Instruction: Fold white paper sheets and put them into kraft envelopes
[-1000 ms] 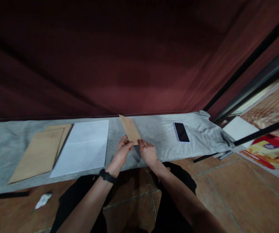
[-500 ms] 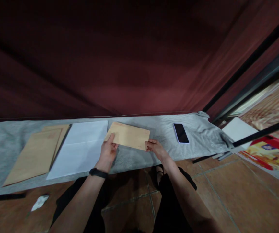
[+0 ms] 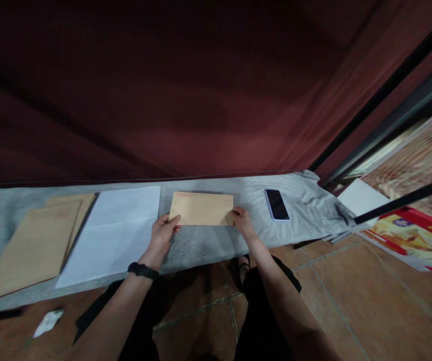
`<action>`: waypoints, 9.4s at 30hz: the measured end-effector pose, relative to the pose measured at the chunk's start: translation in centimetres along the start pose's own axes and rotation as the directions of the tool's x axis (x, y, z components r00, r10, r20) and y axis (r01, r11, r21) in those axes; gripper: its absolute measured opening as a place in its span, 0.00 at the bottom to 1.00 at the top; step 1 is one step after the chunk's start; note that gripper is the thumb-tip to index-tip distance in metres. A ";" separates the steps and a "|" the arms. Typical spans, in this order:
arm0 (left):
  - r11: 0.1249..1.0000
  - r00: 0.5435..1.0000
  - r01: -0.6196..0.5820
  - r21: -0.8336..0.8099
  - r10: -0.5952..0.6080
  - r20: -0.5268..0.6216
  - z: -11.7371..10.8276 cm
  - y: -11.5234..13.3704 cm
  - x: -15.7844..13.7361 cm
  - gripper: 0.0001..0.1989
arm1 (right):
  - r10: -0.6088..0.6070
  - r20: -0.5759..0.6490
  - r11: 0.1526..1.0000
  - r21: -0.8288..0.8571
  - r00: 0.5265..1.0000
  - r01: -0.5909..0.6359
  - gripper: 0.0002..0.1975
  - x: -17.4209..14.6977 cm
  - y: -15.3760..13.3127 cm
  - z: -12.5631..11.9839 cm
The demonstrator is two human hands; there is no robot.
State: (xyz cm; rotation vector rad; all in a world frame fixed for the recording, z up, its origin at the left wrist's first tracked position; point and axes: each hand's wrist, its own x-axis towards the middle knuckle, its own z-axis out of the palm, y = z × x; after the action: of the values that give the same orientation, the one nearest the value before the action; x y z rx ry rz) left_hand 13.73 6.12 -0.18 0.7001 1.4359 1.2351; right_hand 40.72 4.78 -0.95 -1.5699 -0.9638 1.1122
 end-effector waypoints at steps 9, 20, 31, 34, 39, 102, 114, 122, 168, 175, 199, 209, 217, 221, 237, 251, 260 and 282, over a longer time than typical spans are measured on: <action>0.990 0.999 -0.034 -0.135 0.038 0.028 0.2 2.5 2.0 0.17 | 0.180 0.368 0.936 0.222 0.912 -0.274 0.13 -2.3 -1.5 -2.1; 0.989 0.912 0.139 -0.052 -0.107 0.396 5.3 -0.8 -3.6 0.26 | 0.241 0.297 0.830 0.431 0.924 -0.355 0.11 -5.7 0.6 2.3; 0.960 0.923 0.095 0.264 -0.184 0.337 2.9 -0.7 -1.7 0.23 | -0.009 0.008 0.994 -0.111 1.000 0.010 0.15 -4.2 1.6 1.1; 0.924 0.954 0.022 0.381 -0.133 0.268 2.0 -0.6 -1.3 0.22 | -0.207 0.029 0.891 -0.407 0.978 0.201 0.15 -5.0 2.1 1.5; 0.735 0.932 -0.360 0.574 0.305 0.195 2.0 -0.2 -1.5 0.17 | -0.266 0.166 0.617 -0.728 0.950 0.300 0.14 -6.4 1.3 1.8; -0.244 0.303 -0.911 0.333 0.150 0.941 0.8 -5.8 -7.4 0.34 | -0.448 0.536 0.613 -0.399 0.716 0.682 0.17 -4.3 0.1 2.5; -0.202 0.338 -0.903 0.378 0.208 0.918 1.2 -5.8 -8.1 0.31 | -0.242 0.780 0.354 -0.483 0.577 0.801 0.28 -1.2 1.0 4.5; -0.177 0.316 -0.915 0.363 0.244 0.917 1.1 -5.8 -8.1 0.33 | -0.233 0.752 0.201 -0.583 0.616 0.788 0.29 5.3 -0.3 6.6; -0.181 0.347 -0.887 0.426 0.347 0.871 -2.3 -6.1 -7.8 0.26 | -0.262 0.691 0.280 -0.614 0.674 0.738 0.27 -8.8 2.3 -3.3; -0.278 0.419 -0.820 0.500 0.302 0.856 -0.7 -5.3 -8.8 0.28 | -0.333 0.644 0.285 -0.628 0.689 0.724 0.28 -9.7 2.3 -1.3; -0.354 0.597 -0.686 0.635 0.224 0.770 4.8 -1.8 -7.7 0.13 | -0.158 0.215 0.958 -0.202 0.964 0.202 0.17 -5.5 3.5 0.4; 0.195 0.775 -0.555 0.809 0.475 0.417 5.0 3.0 -8.5 0.10 | 0.032 0.319 0.918 0.366 0.947 -0.155 0.24 -6.8 1.0 1.7; 0.980 0.998 -0.058 -0.189 0.064 0.027 5.3 -1.7 -8.9 0.14 | 0.049 0.426 0.862 0.438 0.903 -0.254 0.24 -7.8 1.2 3.2; 0.946 0.994 0.108 -0.306 -0.091 0.068 5.4 -3.6 -9.4 0.15 | 0.124 0.365 0.898 0.355 0.923 -0.261 0.16 -7.6 1.9 3.7; 0.281 0.565 -0.824 0.492 0.346 0.749 3.6 -4.7 -8.1 0.26 | -0.055 0.150 0.862 -0.491 0.987 0.122 0.18 -6.5 1.9 1.5; -0.169 0.495 -0.841 0.514 0.143 0.857 9.4 -2.8 2.9 0.31 | -0.059 0.210 0.842 -0.515 0.976 0.161 0.10 -5.6 2.5 1.0; -0.102 0.575 -0.789 0.606 0.226 0.786 11.1 -2.0 6.2 0.33 | -0.107 0.161 0.809 -0.559 0.981 0.180 0.09 -5.6 2.7 1.1; -0.086 0.487 -0.864 0.495 0.101 0.868 0.5 -5.4 -6.8 0.32 | 0.017 0.186 0.939 -0.342 0.982 0.048 0.12 -5.9 2.4 1.3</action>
State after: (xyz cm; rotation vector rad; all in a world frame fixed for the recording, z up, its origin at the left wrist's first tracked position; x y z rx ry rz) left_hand 17.01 -1.45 -2.92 2.6557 1.1707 0.1820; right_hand 38.04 -0.99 -2.19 -1.7527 -1.3549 1.1383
